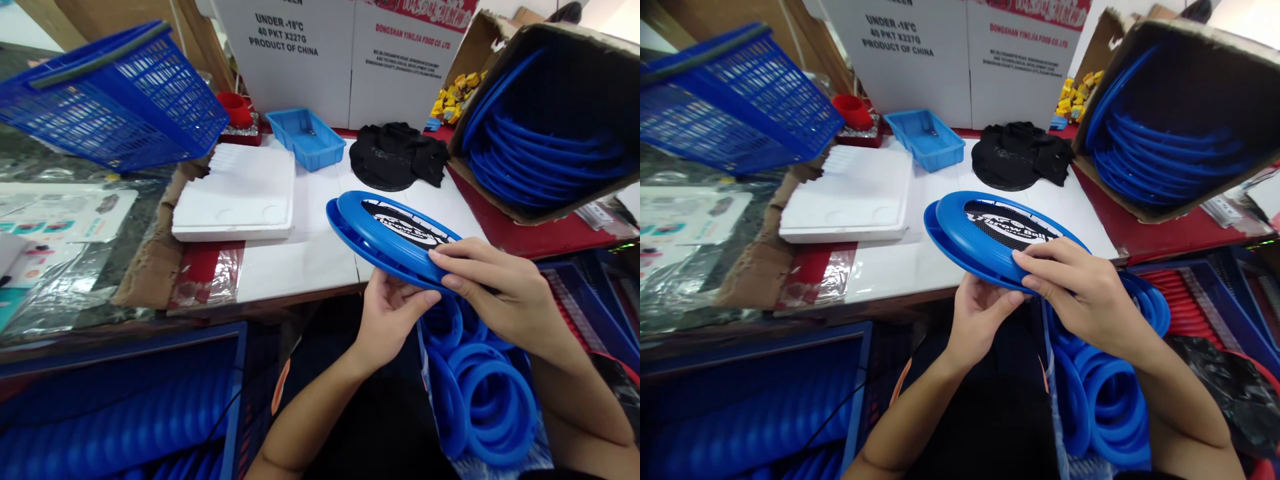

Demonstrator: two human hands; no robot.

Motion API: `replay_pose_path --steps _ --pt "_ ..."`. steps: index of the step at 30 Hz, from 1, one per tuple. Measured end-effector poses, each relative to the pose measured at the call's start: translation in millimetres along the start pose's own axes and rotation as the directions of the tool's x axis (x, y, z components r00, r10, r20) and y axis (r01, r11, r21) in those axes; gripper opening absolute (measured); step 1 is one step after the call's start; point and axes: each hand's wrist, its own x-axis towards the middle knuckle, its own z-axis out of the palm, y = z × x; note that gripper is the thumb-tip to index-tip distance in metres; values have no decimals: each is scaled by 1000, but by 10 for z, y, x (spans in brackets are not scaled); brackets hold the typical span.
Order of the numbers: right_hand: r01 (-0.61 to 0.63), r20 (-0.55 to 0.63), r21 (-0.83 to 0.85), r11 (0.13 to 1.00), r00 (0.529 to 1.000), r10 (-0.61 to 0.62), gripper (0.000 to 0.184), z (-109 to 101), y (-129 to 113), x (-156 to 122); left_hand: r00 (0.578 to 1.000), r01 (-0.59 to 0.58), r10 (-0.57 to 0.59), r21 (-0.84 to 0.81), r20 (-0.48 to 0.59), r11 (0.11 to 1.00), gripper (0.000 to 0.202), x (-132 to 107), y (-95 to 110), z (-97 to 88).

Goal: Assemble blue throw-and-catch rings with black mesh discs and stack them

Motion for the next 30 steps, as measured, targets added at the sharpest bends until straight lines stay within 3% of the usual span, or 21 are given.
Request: replay_pose_path --steps 30 --pt "-2 -15 -42 999 1000 1 51 -50 13 -127 998 59 -60 47 8 997 53 25 -12 -18"
